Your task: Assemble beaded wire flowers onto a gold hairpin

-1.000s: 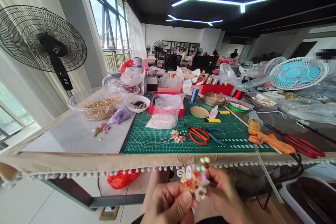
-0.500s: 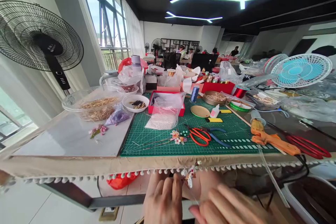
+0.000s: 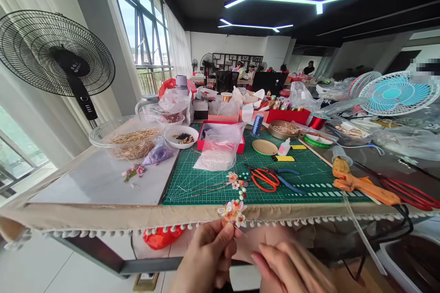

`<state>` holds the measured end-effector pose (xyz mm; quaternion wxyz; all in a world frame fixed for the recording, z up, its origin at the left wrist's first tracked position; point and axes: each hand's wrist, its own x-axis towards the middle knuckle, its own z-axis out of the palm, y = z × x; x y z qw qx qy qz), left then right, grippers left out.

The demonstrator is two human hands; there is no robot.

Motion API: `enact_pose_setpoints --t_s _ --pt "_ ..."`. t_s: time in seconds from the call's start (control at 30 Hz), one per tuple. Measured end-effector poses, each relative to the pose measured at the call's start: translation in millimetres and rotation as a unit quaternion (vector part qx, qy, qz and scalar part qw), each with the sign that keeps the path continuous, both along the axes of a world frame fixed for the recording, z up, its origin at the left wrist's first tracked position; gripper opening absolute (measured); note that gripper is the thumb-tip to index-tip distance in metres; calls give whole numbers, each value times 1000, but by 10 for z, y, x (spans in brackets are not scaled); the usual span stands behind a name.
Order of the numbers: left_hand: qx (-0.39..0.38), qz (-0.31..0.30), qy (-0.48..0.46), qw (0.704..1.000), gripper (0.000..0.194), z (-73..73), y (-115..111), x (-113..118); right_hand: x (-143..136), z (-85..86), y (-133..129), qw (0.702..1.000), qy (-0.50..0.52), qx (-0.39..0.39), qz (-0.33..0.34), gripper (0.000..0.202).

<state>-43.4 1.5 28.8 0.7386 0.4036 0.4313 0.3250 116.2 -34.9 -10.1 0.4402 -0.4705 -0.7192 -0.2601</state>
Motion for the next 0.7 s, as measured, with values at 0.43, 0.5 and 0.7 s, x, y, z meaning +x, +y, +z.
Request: enact_pose_setpoints --t_s 0.43,0.5,0.7 --pt "-170 4 -231 958 43 5 -37 96 203 314 136 997 19 -23 65 23" --pt "-172 1 -282 944 38 -16 -48 115 225 227 130 989 81 -88 90 25" --pt "-130 -31 -322 937 28 -18 -80 150 175 118 130 882 317 -313 156 38"
